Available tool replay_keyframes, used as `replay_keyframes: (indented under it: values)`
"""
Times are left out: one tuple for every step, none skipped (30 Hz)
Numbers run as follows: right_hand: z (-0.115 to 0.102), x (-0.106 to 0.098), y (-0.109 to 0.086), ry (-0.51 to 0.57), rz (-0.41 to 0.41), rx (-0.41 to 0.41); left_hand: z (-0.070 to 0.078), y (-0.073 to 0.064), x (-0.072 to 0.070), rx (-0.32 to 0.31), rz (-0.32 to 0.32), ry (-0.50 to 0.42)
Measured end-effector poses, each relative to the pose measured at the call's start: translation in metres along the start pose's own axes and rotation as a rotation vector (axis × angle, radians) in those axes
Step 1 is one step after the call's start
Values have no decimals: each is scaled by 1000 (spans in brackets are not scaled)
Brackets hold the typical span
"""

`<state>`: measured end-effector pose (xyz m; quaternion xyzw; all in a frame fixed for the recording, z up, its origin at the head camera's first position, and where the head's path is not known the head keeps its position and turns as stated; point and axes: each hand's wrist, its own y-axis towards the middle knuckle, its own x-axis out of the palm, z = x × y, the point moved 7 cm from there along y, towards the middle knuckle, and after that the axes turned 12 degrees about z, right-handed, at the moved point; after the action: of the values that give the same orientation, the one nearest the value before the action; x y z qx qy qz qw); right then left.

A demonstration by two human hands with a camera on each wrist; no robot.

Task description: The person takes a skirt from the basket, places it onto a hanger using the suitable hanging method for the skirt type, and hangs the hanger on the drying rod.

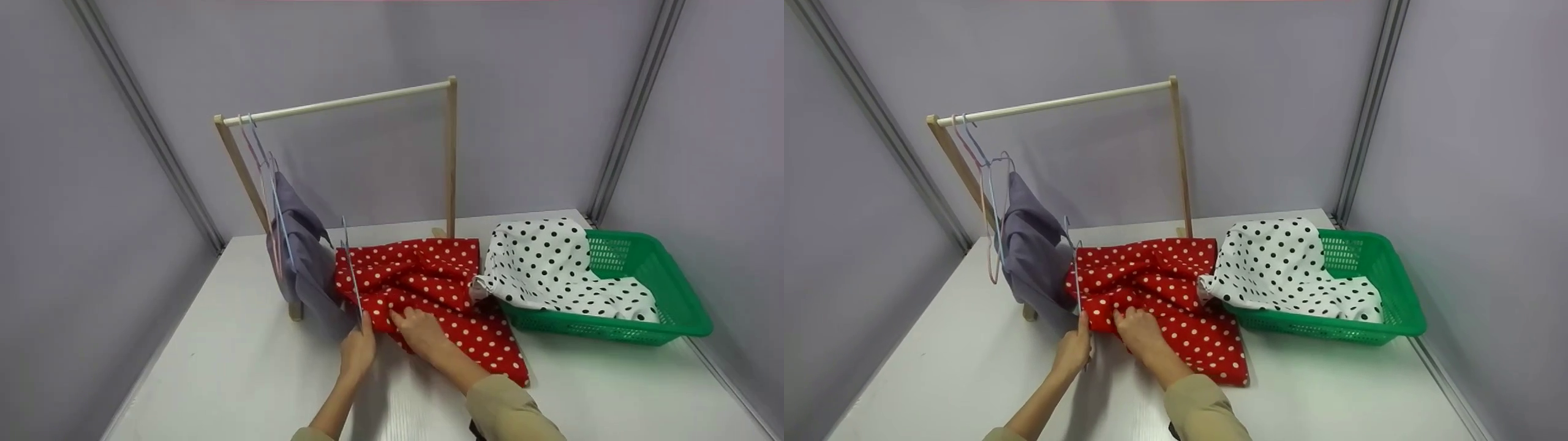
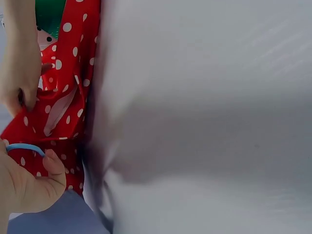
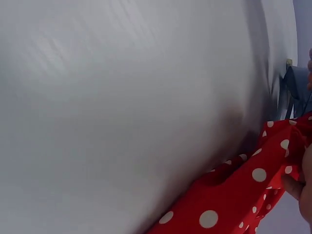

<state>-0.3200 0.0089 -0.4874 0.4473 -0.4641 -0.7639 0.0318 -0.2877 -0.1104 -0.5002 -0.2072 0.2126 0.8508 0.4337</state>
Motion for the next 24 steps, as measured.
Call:
replay_keyframes:
  values:
    - [0, 2, 2, 13, -47, 35, 0, -1, 1, -6, -1, -9]
    - [0, 5, 3, 33, -101, 75, 0, -2, 2, -16, -3, -17]
    - [0, 7, 4, 52, -146, 119, 0, -3, 3, -27, -5, -18]
    - [1, 9, 5, 78, -186, 169, -1, -4, 4, -45, -11, -16]
    - [2, 11, 6, 113, -221, 226, -1, -5, 5, -51, -14, -9]
    - [3, 13, 7, 153, -254, 285, -1, -6, 5, -51, -18, 1]
    - [5, 14, 8, 179, -273, 331, -1, -7, 7, -50, -24, 15]
    - [6, 15, 8, 207, -282, 369, 0, -9, 8, -47, -29, 23]
    - [8, 16, 9, 242, -286, 400, 0, -10, 9, -42, -33, 33]
    - [9, 17, 9, 295, -293, 430, 0, -11, 10, -31, -39, 35]
    - [10, 18, 9, 355, -300, 452, 1, -11, 11, -19, -41, 34]
    - [11, 19, 8, 425, -309, 472, 1, -11, 12, -17, -46, 32]
    - [12, 20, 7, 502, -325, 498, 0, -11, 12, -16, -49, 26]
    - [13, 22, 4, 580, -345, 526, -1, -11, 12, -18, -48, 18]
    - [14, 24, 2, 659, -365, 558, -2, -10, 12, -23, -45, 13]
    - [16, 25, -1, 736, -378, 596, -4, -10, 12, -30, -43, 8]
    - [18, 26, -4, 806, -379, 637, -6, -9, 11, -47, -39, -3]
    - [20, 27, -7, 858, -369, 676, -8, -9, 11, -63, -32, -12]
    - [23, 27, -10, 899, -345, 716, -10, -8, 10, -78, -21, -27]
    - [25, 28, -11, 936, -313, 748, -11, -8, 9, -91, -9, -42]
    - [28, 27, -12, 972, -275, 777, -12, -8, 9, -103, 3, -57]
    - [30, 27, -13, 994, -235, 795, -13, -8, 8, -117, 11, -74]
    - [31, 26, -14, 1000, -202, 802, -14, -8, 8, -129, 21, -93]
    - [32, 26, -14, 996, -178, 799, -14, -8, 8, -141, 26, -108]
